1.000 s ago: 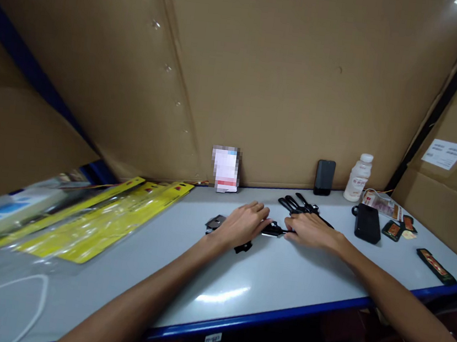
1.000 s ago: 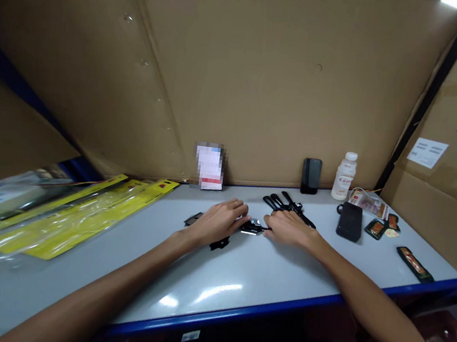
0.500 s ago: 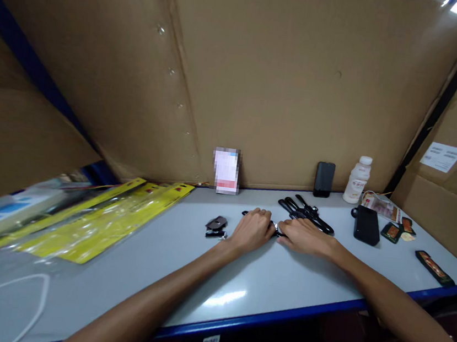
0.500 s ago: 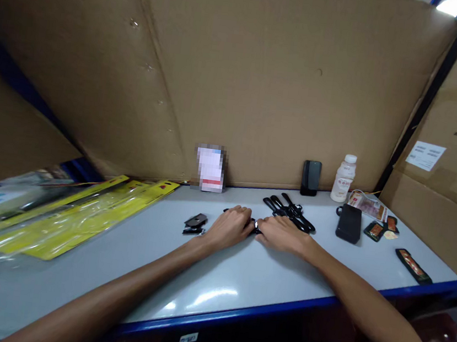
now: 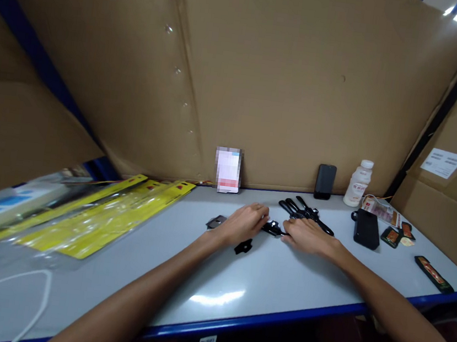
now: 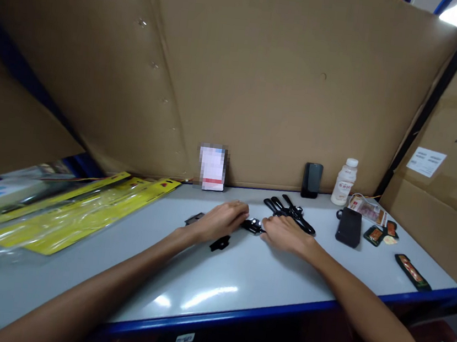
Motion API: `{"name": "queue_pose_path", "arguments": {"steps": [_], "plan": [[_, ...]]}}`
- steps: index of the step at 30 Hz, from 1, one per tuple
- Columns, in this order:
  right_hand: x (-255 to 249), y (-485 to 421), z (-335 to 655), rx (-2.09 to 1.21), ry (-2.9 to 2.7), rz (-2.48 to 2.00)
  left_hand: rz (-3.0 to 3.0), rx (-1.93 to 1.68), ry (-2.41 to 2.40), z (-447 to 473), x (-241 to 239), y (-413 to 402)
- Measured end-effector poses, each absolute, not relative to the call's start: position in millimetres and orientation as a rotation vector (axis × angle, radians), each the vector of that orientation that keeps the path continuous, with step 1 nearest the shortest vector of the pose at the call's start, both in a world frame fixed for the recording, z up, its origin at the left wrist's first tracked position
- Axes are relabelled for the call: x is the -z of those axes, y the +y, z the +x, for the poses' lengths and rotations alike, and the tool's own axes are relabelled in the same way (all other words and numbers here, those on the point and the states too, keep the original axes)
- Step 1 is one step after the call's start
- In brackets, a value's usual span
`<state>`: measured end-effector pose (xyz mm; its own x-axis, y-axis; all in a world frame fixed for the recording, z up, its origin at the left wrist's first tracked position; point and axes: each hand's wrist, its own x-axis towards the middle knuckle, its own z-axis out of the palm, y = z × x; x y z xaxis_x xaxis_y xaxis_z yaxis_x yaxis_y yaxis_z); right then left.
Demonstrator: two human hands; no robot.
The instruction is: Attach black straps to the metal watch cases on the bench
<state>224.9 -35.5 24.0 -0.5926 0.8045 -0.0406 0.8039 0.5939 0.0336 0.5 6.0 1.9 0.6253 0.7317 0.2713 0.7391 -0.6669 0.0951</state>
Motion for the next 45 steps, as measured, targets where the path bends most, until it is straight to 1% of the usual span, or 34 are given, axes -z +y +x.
{"name": "queue_pose_path", "arguments": {"steps": [3, 7, 12, 14, 23, 27, 31, 38, 45], "plan": [[-25.5, -32.9, 228.8, -0.001, 2.731, 1.450, -2.694, 0.523, -1.423, -10.1, -4.1, 9.3], [-23.6, -28.8, 229.9, 0.064, 2.751, 1.460, -2.628, 0.460, -1.404, -15.3, -4.8, 13.4], [-22.6, -21.9, 233.6, 0.349, 2.710, 1.455, -2.620, 0.473, -1.330, -11.1, -5.0, 10.8], [-24.1, -21.1, 235.1, 0.410, 2.673, 1.447, -2.603, 0.518, -1.323, -10.2, -5.0, 10.0], [-30.0, -27.7, 237.8, 0.153, 2.696, 1.447, -2.422, 0.811, -1.337, -22.8, -3.8, 18.2], [-45.0, -19.4, 259.3, 0.017, 2.661, 1.677, -2.351, 0.873, -1.370, -27.6, -4.9, 21.1], [-54.1, -5.5, 289.6, -0.139, 2.421, 1.941, -2.404, 0.806, -1.411, -26.2, -8.1, 18.7], [-41.7, 9.6, 315.9, -0.114, 2.231, 2.024, -2.465, 0.694, -1.449, -21.5, -14.2, 12.0], [-35.6, 18.9, 314.9, 0.072, 2.244, 1.944, -2.502, 0.633, -1.410, -19.8, -10.0, 15.3]]}}
